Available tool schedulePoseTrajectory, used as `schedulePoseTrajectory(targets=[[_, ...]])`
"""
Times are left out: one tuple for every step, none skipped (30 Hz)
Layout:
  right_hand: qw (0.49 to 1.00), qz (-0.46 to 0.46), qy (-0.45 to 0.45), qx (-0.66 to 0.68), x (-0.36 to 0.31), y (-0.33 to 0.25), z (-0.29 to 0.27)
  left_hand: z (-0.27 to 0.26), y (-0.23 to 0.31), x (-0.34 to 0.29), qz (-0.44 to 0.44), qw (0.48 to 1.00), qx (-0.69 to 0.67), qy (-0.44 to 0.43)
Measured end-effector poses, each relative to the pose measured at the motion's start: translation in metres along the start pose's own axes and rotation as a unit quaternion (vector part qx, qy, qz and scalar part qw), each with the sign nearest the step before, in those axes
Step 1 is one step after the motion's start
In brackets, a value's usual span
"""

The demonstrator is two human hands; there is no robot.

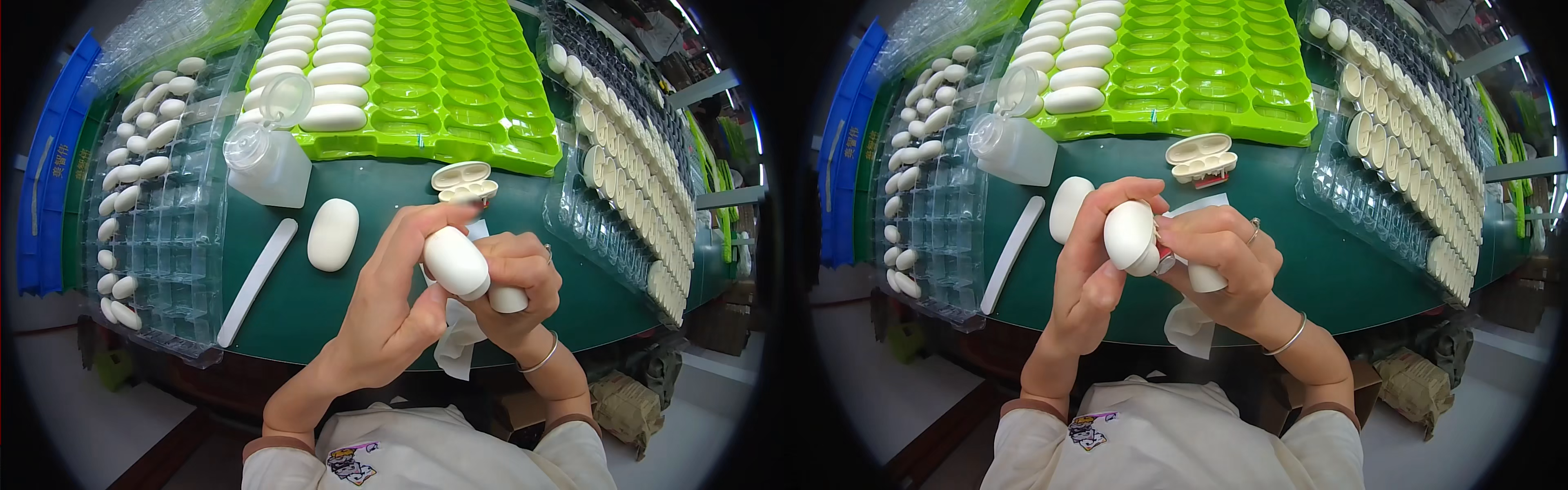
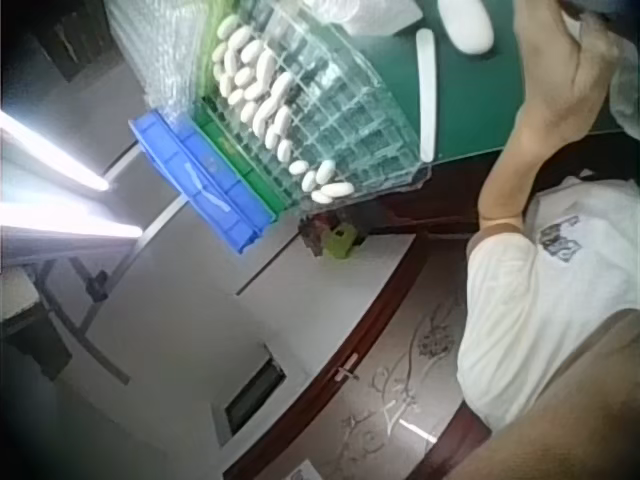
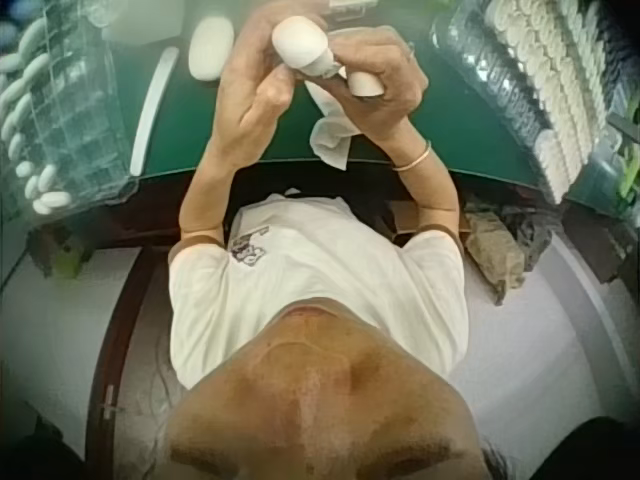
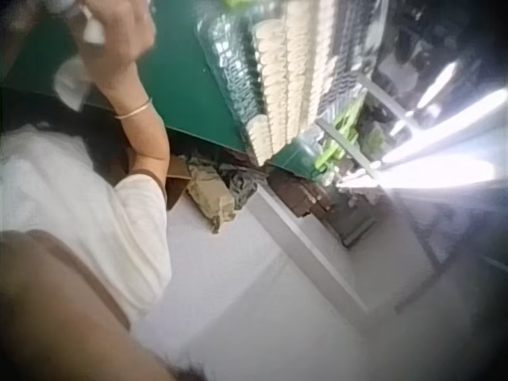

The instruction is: The person cleans the interior of white plastic cases using a white wipe. They open the case, wipe the inside surfaces, and then close it. The person repeats this process for multiple cases, picking them up from a green tray and placing them back down after cleaning.

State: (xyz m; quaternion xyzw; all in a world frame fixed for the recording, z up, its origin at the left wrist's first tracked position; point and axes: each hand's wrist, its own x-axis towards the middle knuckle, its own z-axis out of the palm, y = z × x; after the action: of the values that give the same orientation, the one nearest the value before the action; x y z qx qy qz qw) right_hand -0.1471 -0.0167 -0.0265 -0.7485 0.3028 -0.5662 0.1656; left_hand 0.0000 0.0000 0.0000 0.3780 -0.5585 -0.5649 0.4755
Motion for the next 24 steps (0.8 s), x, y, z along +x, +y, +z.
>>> schedulePoseTrajectory(targets=[[1.000, 0.002, 0.003, 0.000, 0.000, -0.001, 0.000, 0.000, 0.000, 0.000, 0.002, 1.000, 0.000, 0.001], [1.000, 0.004, 0.006, 0.000, 0.000, -0.001, 0.001, 0.000, 0.001, 0.001, 0.004, 1.000, 0.000, 0.002], [1.000, 0.002, 0.009, 0.003, 0.000, -0.001, 0.001, 0.000, 0.000, 0.001, 0.008, 1.000, 0.002, 0.002], [1.000, 0.000, 0.012, 0.005, 0.000, 0.000, 0.002, 0.000, 0.000, 0.001, 0.013, 1.000, 0.003, 0.001], [1.000, -0.002, 0.015, 0.006, 0.000, 0.000, 0.002, 0.000, 0.000, 0.001, 0.017, 1.000, 0.004, 0.000], [1.000, -0.006, 0.014, 0.004, 0.000, 0.000, 0.002, 0.000, -0.001, 0.001, 0.022, 1.000, 0.004, 0.002], [1.000, -0.010, 0.012, 0.002, 0.000, 0.001, 0.003, 0.000, -0.001, 0.001, 0.027, 1.000, 0.003, 0.002], [1.000, -0.014, 0.011, -0.001, 0.000, 0.001, 0.003, 0.000, -0.001, 0.001, 0.032, 0.999, 0.003, 0.003], [1.000, -0.010, 0.008, -0.006, 0.000, 0.000, 0.002, 0.000, -0.002, 0.002, 0.041, 0.999, 0.008, 0.002], [1.000, -0.007, 0.006, -0.012, 0.000, 0.000, 0.002, 0.000, -0.003, 0.002, 0.050, 0.999, 0.013, 0.001], [1.000, -0.003, 0.003, -0.017, 0.000, -0.001, 0.002, 0.000, -0.004, 0.003, 0.058, 0.998, 0.018, -0.001], [1.000, 0.005, 0.005, -0.011, 0.001, -0.001, 0.001, 0.000, -0.002, 0.002, 0.020, 1.000, 0.004, -0.001], [1.000, 0.013, 0.006, -0.006, 0.004, -0.002, 0.001, 0.001, 0.002, 0.002, -0.019, 1.000, -0.009, -0.002], [1.000, 0.022, 0.008, 0.000, 0.005, -0.003, 0.001, 0.002, 0.004, 0.002, -0.058, 0.998, -0.023, -0.002], [0.999, 0.044, 0.010, 0.027, 0.006, -0.003, -0.001, 0.000, 0.003, 0.004, -0.042, 0.999, -0.024, -0.021], [0.996, 0.067, 0.012, 0.054, 0.006, -0.003, -0.002, -0.004, 0.002, 0.006, -0.026, 0.999, -0.024, -0.040], [0.993, 0.089, 0.014, 0.082, 0.006, -0.002, -0.002, -0.007, 0.001, 0.007, -0.010, 0.998, -0.025, -0.059], [0.982, 0.142, 0.022, 0.126, 0.003, -0.002, -0.003, -0.010, 0.003, 0.008, -0.016, 0.997, -0.020, -0.070], [0.965, 0.195, 0.030, 0.173, 0.003, -0.002, -0.003, -0.011, 0.003, 0.009, -0.008, 0.997, -0.001, -0.074], [0.943, 0.248, 0.037, 0.219, 0.003, -0.003, -0.004, -0.012, 0.004, 0.010, 0.000, 0.997, 0.017, -0.078], [0.916, 0.299, 0.044, 0.266, 0.003, -0.004, -0.003, -0.013, 0.004, 0.011, 0.007, 0.996, 0.036, -0.081], [0.893, 0.333, 0.044, 0.301, 0.003, -0.005, -0.003, -0.013, 0.006, 0.011, 0.004, 0.996, 0.046, -0.081], [0.881, 0.344, 0.048, 0.321, 0.004, -0.007, -0.003, -0.012, 0.004, 0.012, 0.034, 0.996, 0.045, -0.062], [0.869, 0.355, 0.051, 0.341, 0.005, -0.008, -0.002, -0.009, 0.000, 0.012, 0.061, 0.996, 0.045, -0.041]])
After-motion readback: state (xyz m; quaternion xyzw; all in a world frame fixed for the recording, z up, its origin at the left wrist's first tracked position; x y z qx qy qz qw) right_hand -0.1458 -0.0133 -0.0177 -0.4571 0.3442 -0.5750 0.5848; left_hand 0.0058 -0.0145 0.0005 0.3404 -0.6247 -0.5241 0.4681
